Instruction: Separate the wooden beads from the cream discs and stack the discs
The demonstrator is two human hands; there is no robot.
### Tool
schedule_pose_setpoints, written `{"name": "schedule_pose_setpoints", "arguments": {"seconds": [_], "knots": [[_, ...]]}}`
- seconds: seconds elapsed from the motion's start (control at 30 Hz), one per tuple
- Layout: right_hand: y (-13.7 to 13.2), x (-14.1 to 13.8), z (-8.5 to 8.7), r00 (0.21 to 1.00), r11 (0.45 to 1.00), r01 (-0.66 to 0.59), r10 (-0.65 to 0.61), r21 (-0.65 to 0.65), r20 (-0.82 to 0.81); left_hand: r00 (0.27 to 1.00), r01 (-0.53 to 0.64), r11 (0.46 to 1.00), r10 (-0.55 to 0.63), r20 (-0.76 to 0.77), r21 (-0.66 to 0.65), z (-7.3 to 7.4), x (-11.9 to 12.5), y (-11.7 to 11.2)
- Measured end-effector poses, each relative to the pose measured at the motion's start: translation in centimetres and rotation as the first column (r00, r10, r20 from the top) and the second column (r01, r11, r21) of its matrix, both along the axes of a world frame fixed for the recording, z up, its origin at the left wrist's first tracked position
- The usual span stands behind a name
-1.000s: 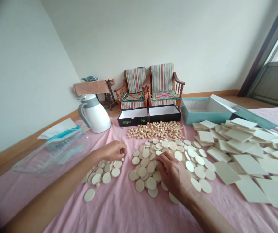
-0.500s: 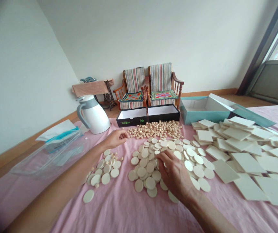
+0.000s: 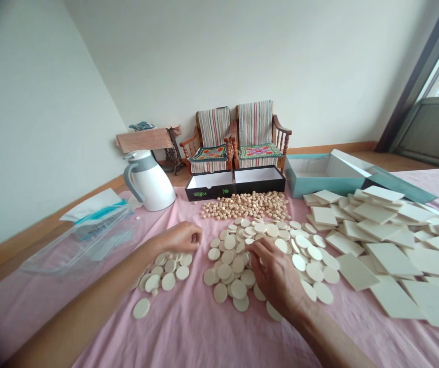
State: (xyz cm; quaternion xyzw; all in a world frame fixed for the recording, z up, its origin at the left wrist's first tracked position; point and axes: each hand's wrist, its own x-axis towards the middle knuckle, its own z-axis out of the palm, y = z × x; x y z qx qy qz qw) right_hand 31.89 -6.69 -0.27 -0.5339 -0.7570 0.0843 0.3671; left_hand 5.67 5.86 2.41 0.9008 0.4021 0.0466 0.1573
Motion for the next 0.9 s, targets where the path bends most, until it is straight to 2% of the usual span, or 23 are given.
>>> {"name": "schedule_pose_setpoints", "arguments": {"seconds": [0.13,0.27,0.33,0.47,0.6,0.77,0.9], "knots": [[0.0,0.1,0.0,1.000,1.000,0.007,-0.007,0.012,0.008,0.960,-0.228,0.963,0.198,0.196,0.143,-0.3,1.6,2.6],[0.1,0.1,0.1,1.000,1.000,0.004,-0.004,0.025,0.004,0.904,-0.368,0.910,0.301,0.305,0.193,-0.3,1.8,3.9],[0.1,0.1,0.2,1.000,0.999,0.001,-0.001,0.036,0.002,0.907,-0.361,0.914,0.299,0.297,0.182,-0.2,1.1,3.8],[0.1,0.0,0.1,1.000,1.000,0.005,-0.005,0.006,0.018,0.966,-0.251,0.964,0.243,0.089,0.092,0.0,-1.1,2.2],[0.0,0.0,-0.1,0.999,1.000,-0.005,0.006,-0.020,0.039,0.980,-0.199,0.979,0.199,-0.020,0.036,0.4,-2.6,0.5],[0.0,0.1,-0.2,0.999,1.000,-0.010,0.010,-0.010,0.033,0.977,-0.185,0.981,0.190,-0.098,0.060,0.2,-2.8,-0.3],[0.1,0.1,-0.2,1.000,1.000,-0.008,0.008,0.016,0.019,0.974,-0.213,0.973,0.218,-0.056,0.088,-0.6,-1.9,0.8]]}}
